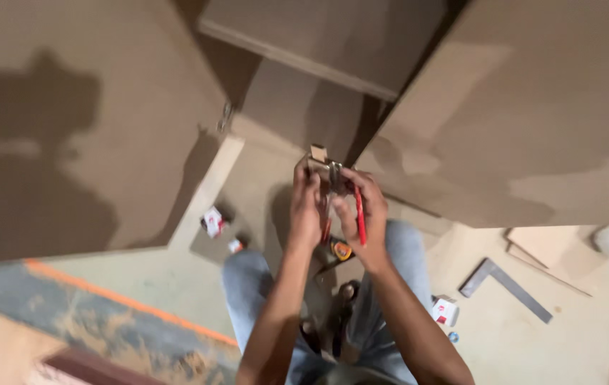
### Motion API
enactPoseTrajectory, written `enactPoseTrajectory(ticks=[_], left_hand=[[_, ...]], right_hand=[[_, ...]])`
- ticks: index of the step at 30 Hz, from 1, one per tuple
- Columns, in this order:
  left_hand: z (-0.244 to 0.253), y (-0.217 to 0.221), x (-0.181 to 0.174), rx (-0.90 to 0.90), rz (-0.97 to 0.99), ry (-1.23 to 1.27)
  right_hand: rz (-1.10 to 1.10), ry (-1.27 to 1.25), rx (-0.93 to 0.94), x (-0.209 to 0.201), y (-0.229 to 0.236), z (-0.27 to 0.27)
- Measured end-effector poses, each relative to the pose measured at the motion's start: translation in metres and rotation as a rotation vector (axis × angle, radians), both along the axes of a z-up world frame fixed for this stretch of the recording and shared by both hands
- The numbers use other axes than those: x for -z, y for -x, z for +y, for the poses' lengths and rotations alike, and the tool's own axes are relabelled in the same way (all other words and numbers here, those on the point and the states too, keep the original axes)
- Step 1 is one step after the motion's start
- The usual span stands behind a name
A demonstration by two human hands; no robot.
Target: The person measures and marks positions on a cabinet door and frame using a tape measure and pencil. They unpack a cabinet lock, assemble it with a key, and mark the door for installation. The person also uses a wooden template to mark alignment on the cabinet frame.
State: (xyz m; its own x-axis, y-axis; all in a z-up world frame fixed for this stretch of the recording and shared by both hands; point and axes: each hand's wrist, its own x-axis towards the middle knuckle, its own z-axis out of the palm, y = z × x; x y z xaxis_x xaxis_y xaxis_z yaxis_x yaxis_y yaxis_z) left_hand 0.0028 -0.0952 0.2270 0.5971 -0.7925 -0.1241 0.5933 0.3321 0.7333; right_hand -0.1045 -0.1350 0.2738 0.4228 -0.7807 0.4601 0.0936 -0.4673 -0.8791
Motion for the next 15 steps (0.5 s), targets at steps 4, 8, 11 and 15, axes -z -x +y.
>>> enactPoseTrajectory(ticks=[4,8,11,15], left_hand=[[-0.009,0.019,-0.150,0.075,-0.524,-0.013],[-0.032,0.020,-0.294,0.110,-0.763,0.039],[-0.038,0.026,-0.377,0.134,-0.817,0.038],[-0.055,0.026,-0.435,0.109,-1.001,0.002]], right_hand=[[-0.036,-0.126,0.154,-0.140,0.017,-0.020],[0.038,-0.018,0.236,-0.266,0.042,-0.042],[0.085,0.069,0.271,-0.339,0.061,-0.048],[0.034,0.049,0.283,-0.394,0.067,-0.057]])
